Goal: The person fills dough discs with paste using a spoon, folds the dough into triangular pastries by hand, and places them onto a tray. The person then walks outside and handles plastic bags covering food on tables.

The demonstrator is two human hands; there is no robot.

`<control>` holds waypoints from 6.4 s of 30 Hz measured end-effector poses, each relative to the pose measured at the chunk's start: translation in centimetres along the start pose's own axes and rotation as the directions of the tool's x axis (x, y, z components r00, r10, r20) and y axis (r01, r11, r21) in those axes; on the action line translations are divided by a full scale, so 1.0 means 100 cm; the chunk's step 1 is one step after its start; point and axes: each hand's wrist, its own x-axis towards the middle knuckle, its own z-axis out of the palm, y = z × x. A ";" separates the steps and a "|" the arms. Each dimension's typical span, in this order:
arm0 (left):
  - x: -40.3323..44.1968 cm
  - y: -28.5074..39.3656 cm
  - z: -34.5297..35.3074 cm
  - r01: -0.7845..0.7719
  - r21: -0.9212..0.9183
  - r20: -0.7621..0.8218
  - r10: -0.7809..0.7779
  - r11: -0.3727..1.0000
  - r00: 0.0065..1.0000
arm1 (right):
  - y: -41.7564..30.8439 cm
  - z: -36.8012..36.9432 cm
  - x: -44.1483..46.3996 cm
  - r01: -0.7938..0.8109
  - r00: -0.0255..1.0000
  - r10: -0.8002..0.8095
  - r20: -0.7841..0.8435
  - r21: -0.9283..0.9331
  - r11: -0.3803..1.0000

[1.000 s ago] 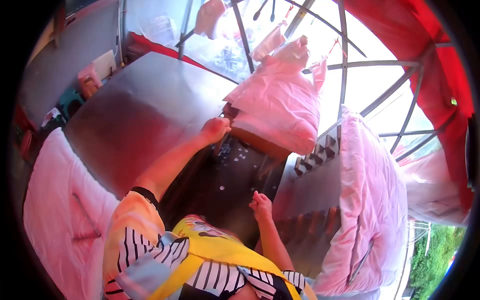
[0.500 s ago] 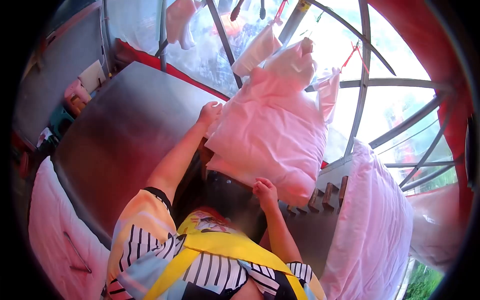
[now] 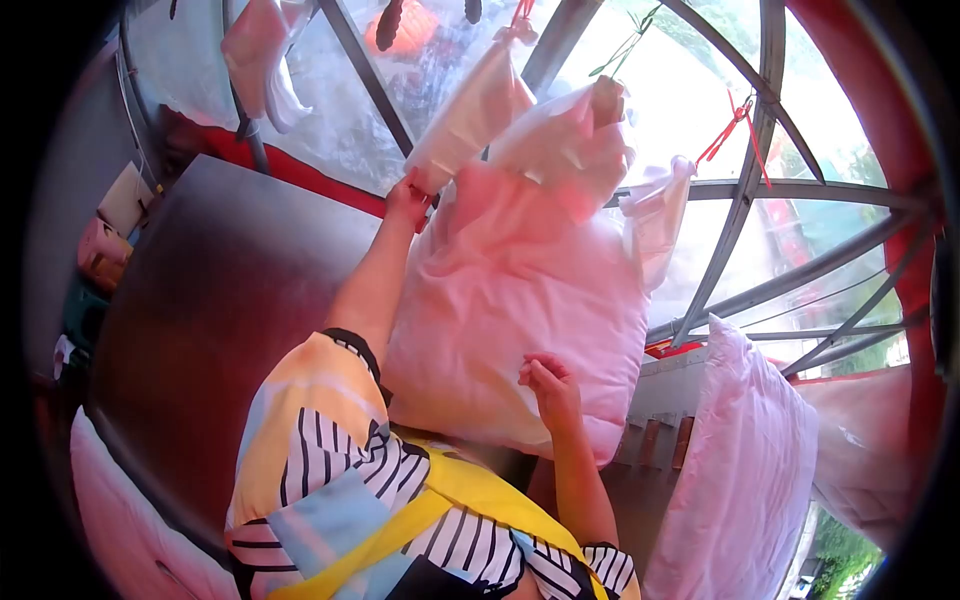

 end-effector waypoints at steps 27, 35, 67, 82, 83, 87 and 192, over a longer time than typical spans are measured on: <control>-0.235 -0.037 0.169 -0.853 0.286 0.944 -0.026 -0.437 0.330 | -0.091 0.087 0.132 0.149 0.955 -0.236 0.177 0.402 0.903; -0.246 -0.032 0.177 -0.906 0.282 0.954 -0.005 -0.317 0.300 | -0.088 0.076 0.138 0.176 0.963 -0.220 0.153 0.257 0.950; -0.279 0.019 0.159 -0.728 0.596 0.765 -0.034 -0.339 0.643 | -0.071 0.143 0.134 0.254 0.911 -0.274 0.308 0.105 0.961; -0.288 0.031 0.179 -0.672 0.740 0.670 0.054 0.025 0.740 | -0.083 0.131 0.126 0.420 0.885 -0.412 0.218 0.008 0.907; -0.296 0.026 0.184 -0.691 0.709 0.700 0.027 -0.143 0.713 | -0.082 0.133 0.124 0.454 0.877 -0.435 0.204 -0.051 0.890; -0.282 0.010 0.171 -0.699 0.682 0.728 0.109 -0.216 0.676 | -0.080 0.138 0.122 0.538 0.839 -0.496 0.224 -0.198 0.819; -0.255 -0.076 0.247 -0.394 0.740 0.665 -0.679 0.545 0.311 | -0.101 -0.076 0.078 -0.135 0.774 -0.596 -0.215 -0.975 0.177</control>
